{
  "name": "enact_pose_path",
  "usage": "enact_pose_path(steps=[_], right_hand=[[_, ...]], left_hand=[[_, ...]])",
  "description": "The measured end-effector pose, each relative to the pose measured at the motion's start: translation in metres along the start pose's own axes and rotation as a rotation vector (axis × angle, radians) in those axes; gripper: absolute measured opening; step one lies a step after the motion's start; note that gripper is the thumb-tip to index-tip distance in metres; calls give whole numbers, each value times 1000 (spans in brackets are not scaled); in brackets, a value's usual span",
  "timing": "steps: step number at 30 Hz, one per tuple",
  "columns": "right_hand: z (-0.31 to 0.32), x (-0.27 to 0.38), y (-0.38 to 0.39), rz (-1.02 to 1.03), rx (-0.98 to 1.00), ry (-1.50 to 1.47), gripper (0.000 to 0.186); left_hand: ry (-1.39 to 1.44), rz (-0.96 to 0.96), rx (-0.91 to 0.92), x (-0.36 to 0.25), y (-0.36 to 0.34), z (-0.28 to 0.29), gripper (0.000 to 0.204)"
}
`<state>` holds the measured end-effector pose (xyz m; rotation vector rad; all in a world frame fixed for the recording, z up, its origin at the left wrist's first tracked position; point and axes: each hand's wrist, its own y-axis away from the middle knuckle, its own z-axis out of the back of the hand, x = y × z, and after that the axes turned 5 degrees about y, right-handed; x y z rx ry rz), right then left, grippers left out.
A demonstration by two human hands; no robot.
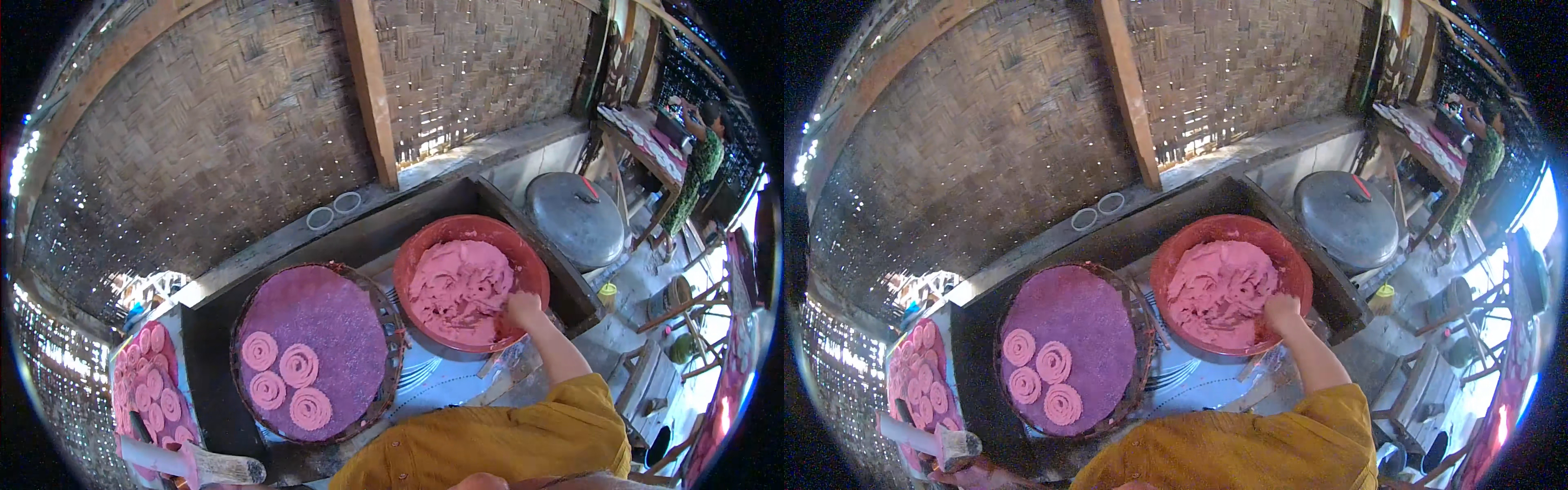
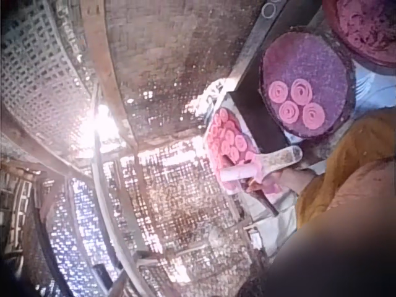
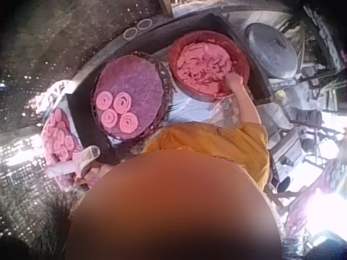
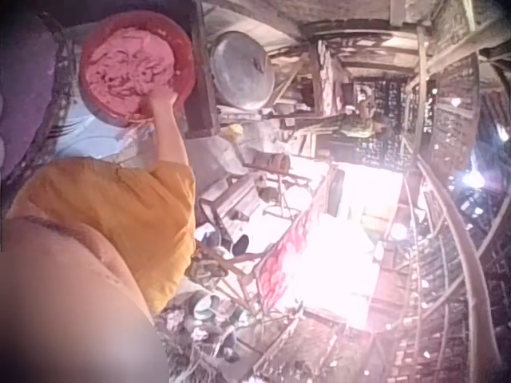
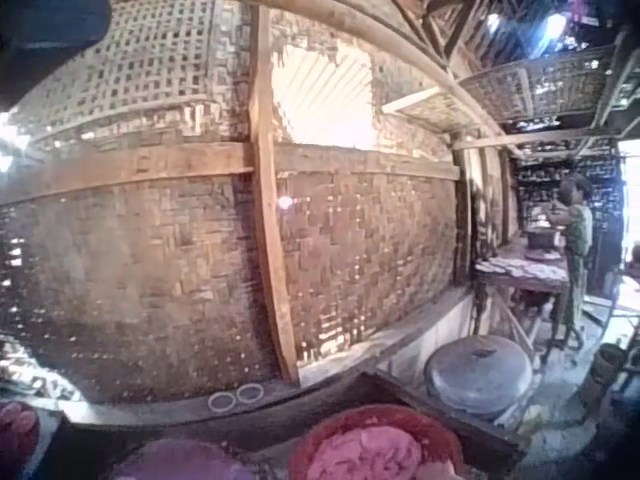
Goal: The person scoops pink dough from a red bowl and places it onto a wooden rolling tool. They roll the dough into a spiral shape and place the finished item onto a purple tray. This process is repeated multiple times to create a batch of spiral-shaped dough items.
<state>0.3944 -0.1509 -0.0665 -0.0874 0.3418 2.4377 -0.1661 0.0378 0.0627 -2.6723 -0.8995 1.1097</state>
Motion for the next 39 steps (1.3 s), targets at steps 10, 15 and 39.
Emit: enact_pose_path(steps=[10,15,39], right_hand=[[70,-42,10,249,215,238,19],[86,-32,18,295,322,60,29],[-5,10,-1,375,426,-490,38]], left_hand=[[-159,50,6,22,-4,-19,37],[-206,55,1,27,-6,-21,38],[-339,70,55,22,-3,-35,41]])
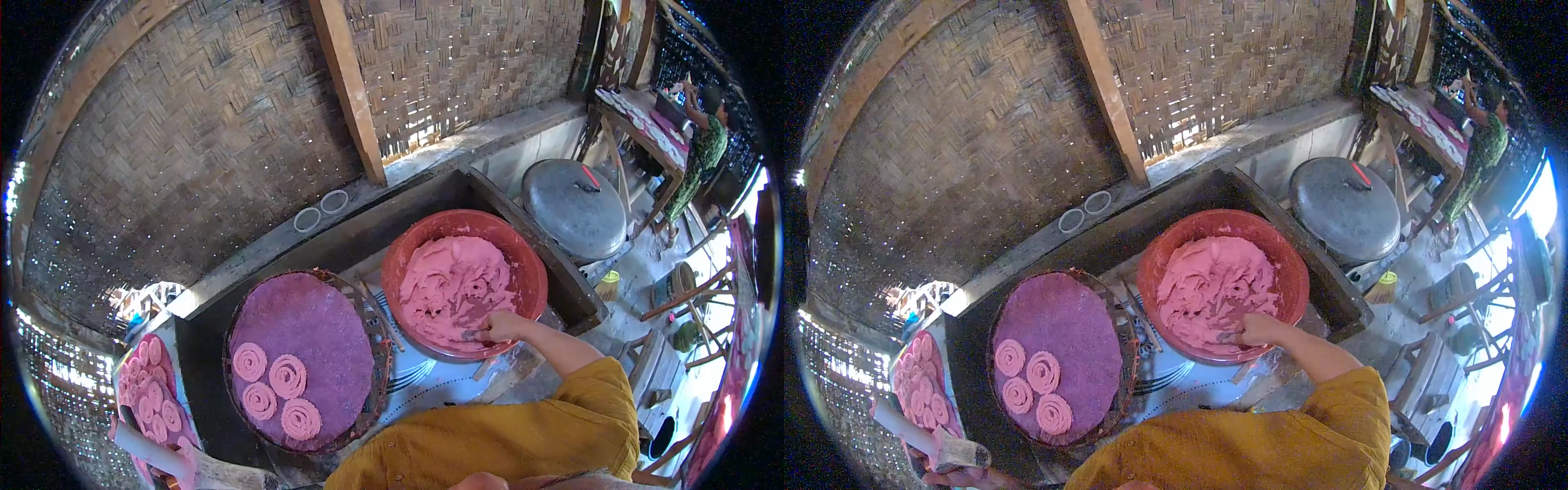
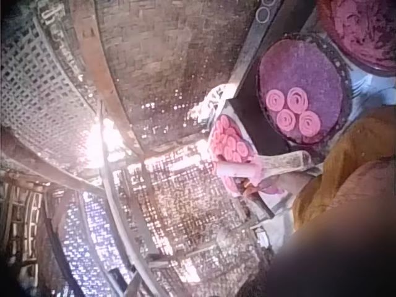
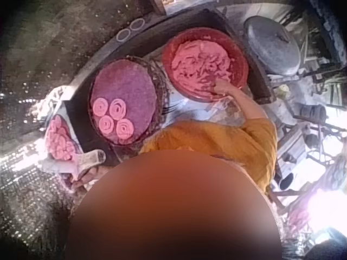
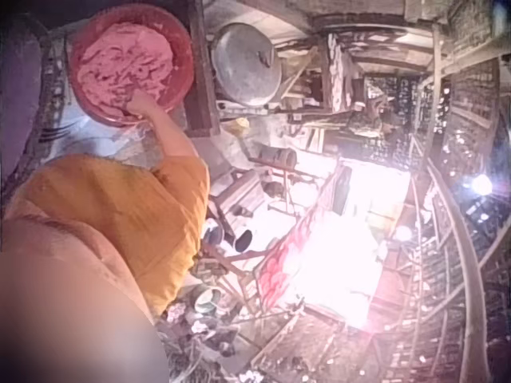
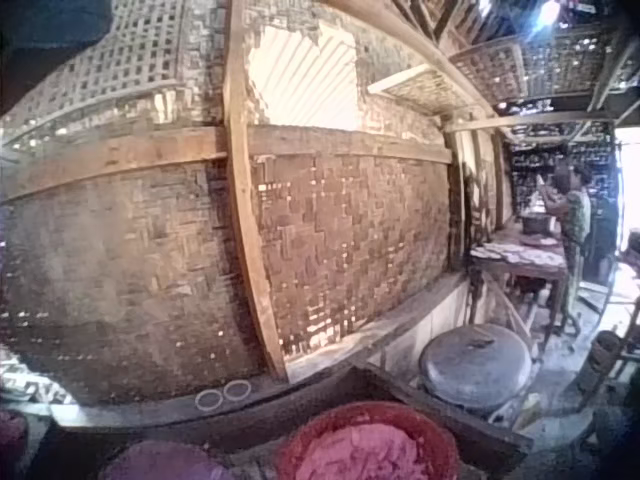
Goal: The person scoops pink dough from a red bowl and places it onto a wooden rolling tool. They roll the dough into a spiral shape and place the finished item onto a purple tray. This process is repeated multiple times to create a batch of spiral-shaped dough items.
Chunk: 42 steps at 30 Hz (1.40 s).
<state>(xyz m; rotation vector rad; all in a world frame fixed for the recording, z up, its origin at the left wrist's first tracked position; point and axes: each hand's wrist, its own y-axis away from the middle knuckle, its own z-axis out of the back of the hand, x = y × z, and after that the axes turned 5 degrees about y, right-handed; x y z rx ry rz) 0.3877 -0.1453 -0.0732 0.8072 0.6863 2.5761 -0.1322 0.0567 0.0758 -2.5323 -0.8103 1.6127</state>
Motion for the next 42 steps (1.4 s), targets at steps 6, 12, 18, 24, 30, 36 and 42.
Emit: enact_pose_path(steps=[6,12,18,24,30,36,42], right_hand=[[6,-2,12,-94,84,-461,31],[68,34,75,229,7,-806,30],[72,113,98,420,218,-942,46],[67,199,94,1107,100,-188,52],[122,303,189,1000,-556,867,43],[55,338,196,1314,-1082,1286,30],[58,318,179,1616,-1360,1264,13]], left_hand=[[-61,-37,36,-15,5,5,42],[-262,-164,197,-54,15,-3,42],[-556,-345,742,-88,60,-45,43],[-848,-226,1145,-87,99,-77,51],[-1034,-398,1066,-81,103,-51,51],[-979,-411,1071,-71,99,-48,47],[-889,-124,1081,-62,98,-32,37]])
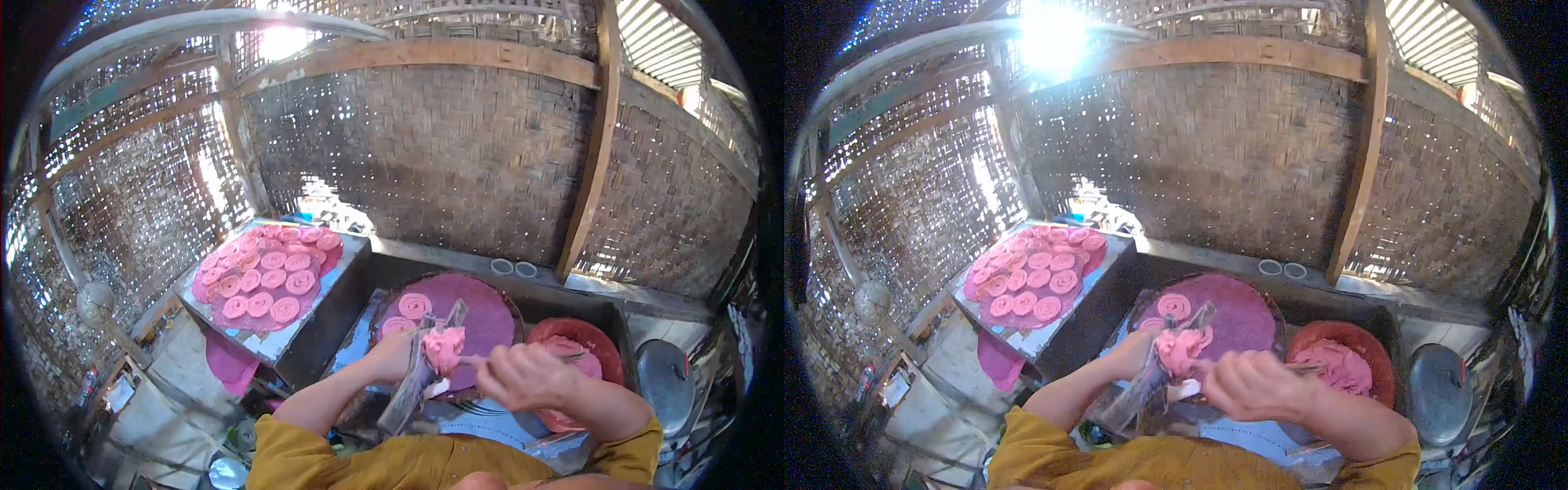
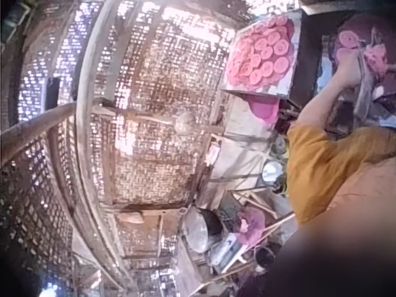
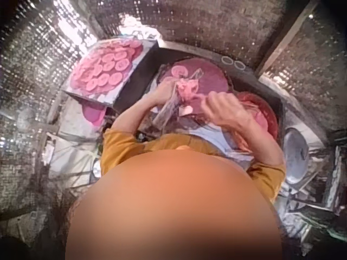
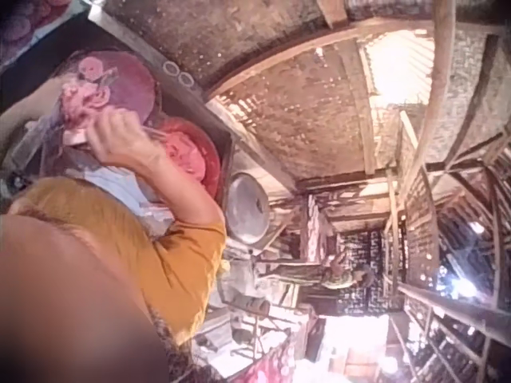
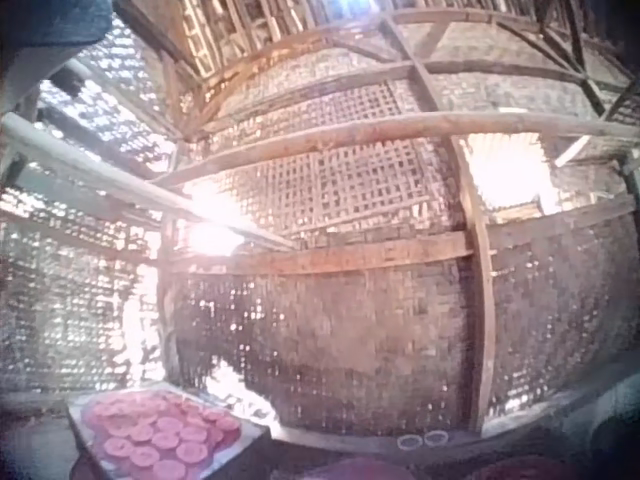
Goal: The person scoops pink dough from a red bowl and places it onto a wooden rolling tool. They roll the dough into a spiral shape and place the finished item onto a purple tray. This process is repeated multiple times to create a batch of spiral-shaped dough items.
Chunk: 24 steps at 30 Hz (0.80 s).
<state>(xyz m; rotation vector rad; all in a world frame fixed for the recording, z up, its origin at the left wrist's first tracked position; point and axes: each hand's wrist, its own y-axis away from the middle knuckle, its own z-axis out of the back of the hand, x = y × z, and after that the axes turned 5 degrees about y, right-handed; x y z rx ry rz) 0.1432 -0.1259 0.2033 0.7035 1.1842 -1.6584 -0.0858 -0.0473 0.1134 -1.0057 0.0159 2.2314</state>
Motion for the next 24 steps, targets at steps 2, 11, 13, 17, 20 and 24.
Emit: enact_pose_path(steps=[2,11,13,17,20,24], right_hand=[[23,-20,8,-157,134,-183,11],[13,-43,15,-380,41,-282,21],[5,-33,16,-339,80,-311,31],[-9,-16,1,-207,160,-319,24],[-17,-2,-6,-130,134,-266,17],[-15,4,5,-163,182,-202,16]], left_hand=[[-16,113,26,23,-1,10,37],[-166,1,-89,2,1,13,46],[-216,14,-72,-15,2,12,47],[-155,42,-6,-28,-9,8,43],[-108,15,-9,-11,-15,-5,38],[-145,48,99,-16,-21,6,41]])
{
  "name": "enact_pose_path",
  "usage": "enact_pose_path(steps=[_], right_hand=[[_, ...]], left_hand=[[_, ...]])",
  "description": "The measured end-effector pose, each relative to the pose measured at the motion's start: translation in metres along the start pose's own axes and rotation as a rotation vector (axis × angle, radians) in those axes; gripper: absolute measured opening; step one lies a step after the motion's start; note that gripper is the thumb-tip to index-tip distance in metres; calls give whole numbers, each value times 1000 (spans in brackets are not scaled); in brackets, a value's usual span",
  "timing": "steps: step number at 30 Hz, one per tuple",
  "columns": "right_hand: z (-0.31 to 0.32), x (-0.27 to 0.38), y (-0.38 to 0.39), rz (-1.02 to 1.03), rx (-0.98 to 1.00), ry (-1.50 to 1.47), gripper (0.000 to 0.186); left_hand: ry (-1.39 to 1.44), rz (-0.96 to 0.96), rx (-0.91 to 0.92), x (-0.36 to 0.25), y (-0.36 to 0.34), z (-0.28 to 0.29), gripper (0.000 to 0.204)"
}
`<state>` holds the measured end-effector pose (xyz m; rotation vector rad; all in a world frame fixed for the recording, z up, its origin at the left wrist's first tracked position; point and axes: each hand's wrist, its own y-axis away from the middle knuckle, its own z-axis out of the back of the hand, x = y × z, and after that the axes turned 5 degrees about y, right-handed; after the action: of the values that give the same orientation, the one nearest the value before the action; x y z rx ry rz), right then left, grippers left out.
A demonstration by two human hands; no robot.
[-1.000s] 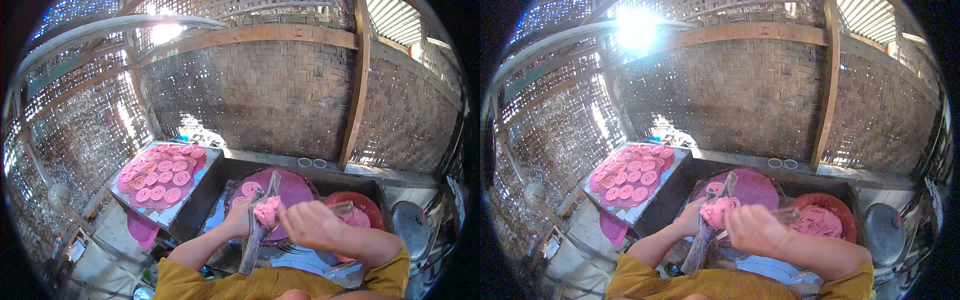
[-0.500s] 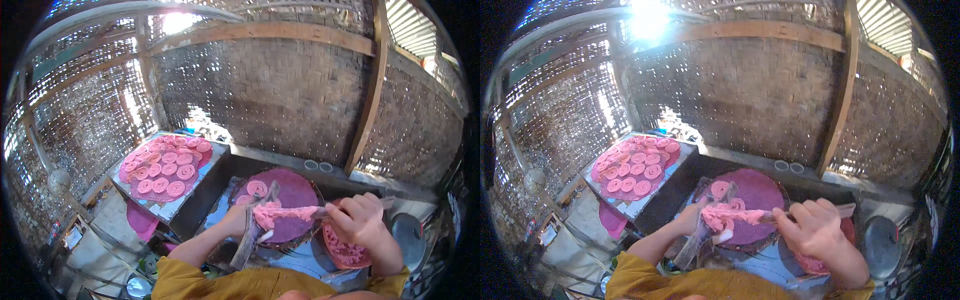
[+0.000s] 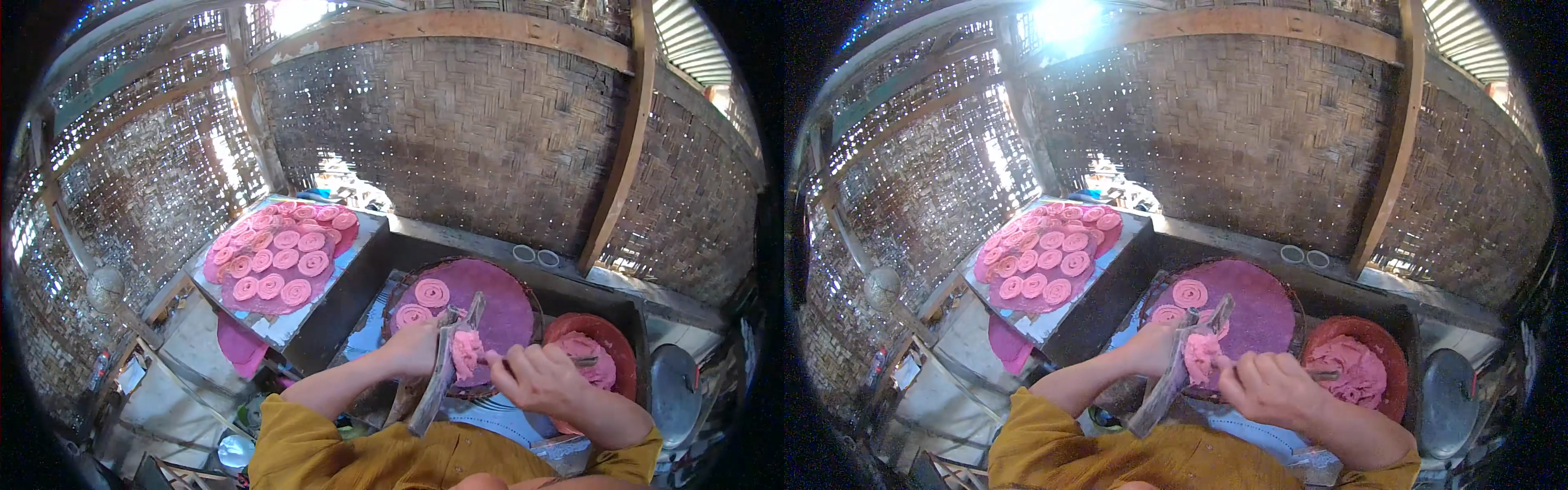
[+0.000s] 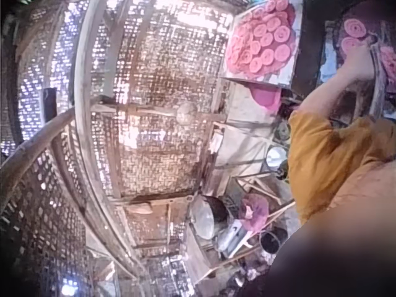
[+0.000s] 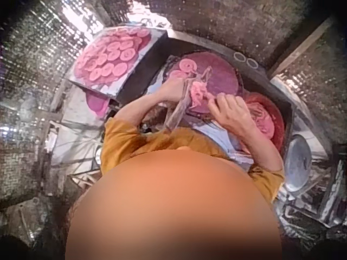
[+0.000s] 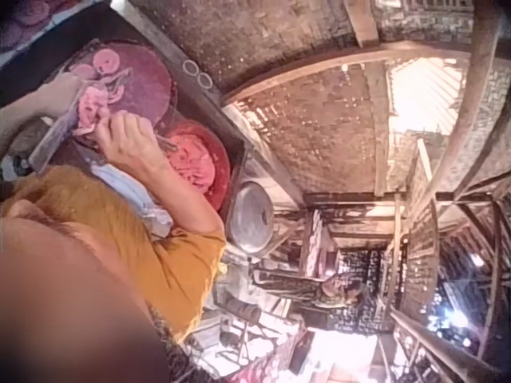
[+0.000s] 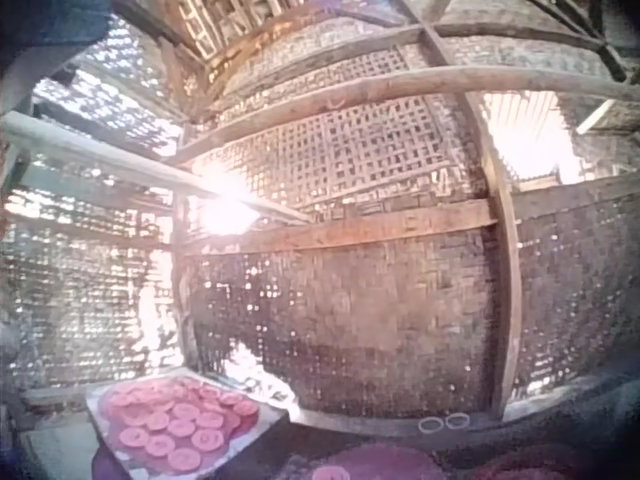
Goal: The person scoops pink dough from a red bowl and places it onto a wooden rolling tool. They roll the dough into a spiral shape and place the finished item onto a purple tray. This process is repeated multiple times to create a batch of spiral-shaped dough items.
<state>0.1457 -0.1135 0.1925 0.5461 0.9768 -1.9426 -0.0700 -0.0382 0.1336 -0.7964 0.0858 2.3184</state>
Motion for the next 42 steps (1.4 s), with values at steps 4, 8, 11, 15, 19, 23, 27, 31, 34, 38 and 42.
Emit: enact_pose_path(steps=[4,8,11,15,19,23,27,31,34,38,42], right_hand=[[16,-15,17,-186,27,-78,23],[22,-43,32,-472,-119,-225,36],[-12,-40,34,-519,-151,-197,35],[-25,-27,40,-475,-55,-365,32],[-13,-29,39,-470,21,-498,30],[-4,-39,31,-393,155,-472,29],[6,-36,10,-305,300,-484,26],[7,-28,-5,-255,316,-429,24],[8,-29,-16,-218,225,-340,18],[12,-36,-19,58,-176,39,16],[14,-48,4,133,-371,373,17]], left_hand=[[21,36,-2,33,1,1,40],[-52,16,-101,87,6,0,44],[82,-14,-103,73,-13,-8,45],[225,-11,-111,68,-12,-8,45],[392,12,-96,47,9,7,46],[-38,-32,-155,24,19,6,47],[-174,-9,-176,16,19,-7,47],[-110,-81,-267,22,13,-16,45],[9,-71,-316,-4,3,0,41],[624,-55,-233,-11,-17,3,37],[159,-191,-65,-27,-41,13,29]])
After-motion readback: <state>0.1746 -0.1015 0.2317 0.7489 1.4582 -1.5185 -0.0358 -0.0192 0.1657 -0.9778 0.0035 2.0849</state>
